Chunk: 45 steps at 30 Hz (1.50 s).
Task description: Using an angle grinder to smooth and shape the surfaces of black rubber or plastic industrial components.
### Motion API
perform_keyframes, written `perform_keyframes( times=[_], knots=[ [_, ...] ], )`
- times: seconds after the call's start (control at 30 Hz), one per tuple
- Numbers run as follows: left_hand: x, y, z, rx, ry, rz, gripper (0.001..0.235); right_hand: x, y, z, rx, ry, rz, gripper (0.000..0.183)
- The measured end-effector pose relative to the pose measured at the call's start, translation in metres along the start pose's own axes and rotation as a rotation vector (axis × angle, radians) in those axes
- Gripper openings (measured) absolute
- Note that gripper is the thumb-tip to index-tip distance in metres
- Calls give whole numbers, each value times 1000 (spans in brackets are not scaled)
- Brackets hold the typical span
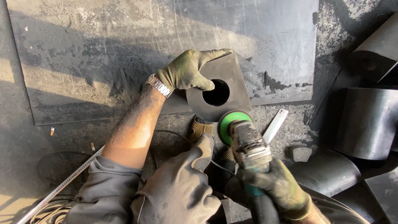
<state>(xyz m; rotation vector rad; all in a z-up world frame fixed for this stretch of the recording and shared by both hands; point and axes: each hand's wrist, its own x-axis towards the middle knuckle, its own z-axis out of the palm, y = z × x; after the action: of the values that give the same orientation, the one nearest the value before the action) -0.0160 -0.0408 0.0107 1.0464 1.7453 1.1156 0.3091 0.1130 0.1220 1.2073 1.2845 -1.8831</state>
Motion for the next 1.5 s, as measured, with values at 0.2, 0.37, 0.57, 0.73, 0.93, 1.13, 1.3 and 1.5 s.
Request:
perform_keyframes(
  times=[0.2,0.37,0.57,0.73,0.93,1.13,1.3,1.5],
  knots=[
    [1,-17,6,13,28,50,95,-3,-11,-8,13,195,4,42],
    [2,-14,6,-47,13,46,94,4,-20,17,-37,33,-51,48],
    [0,-4,4,-130,-78,-238,100,5,-41,9,-48,76,-14,49],
    [-4,33,-8,-36,-120,-363,98,5,-39,8,-37,102,-32,56],
    [5,-23,11,-83,15,52,95,16,-42,-13,-98,79,6,56],
    [4,-20,10,-110,16,55,92,9,-63,11,-68,100,-38,52],
    [4,-22,13,-156,13,66,91,6,-30,-18,-121,92,-12,49],
    [-3,35,-3,-64,-27,-348,68,21,-62,0,-81,94,-77,44]
  ],
)
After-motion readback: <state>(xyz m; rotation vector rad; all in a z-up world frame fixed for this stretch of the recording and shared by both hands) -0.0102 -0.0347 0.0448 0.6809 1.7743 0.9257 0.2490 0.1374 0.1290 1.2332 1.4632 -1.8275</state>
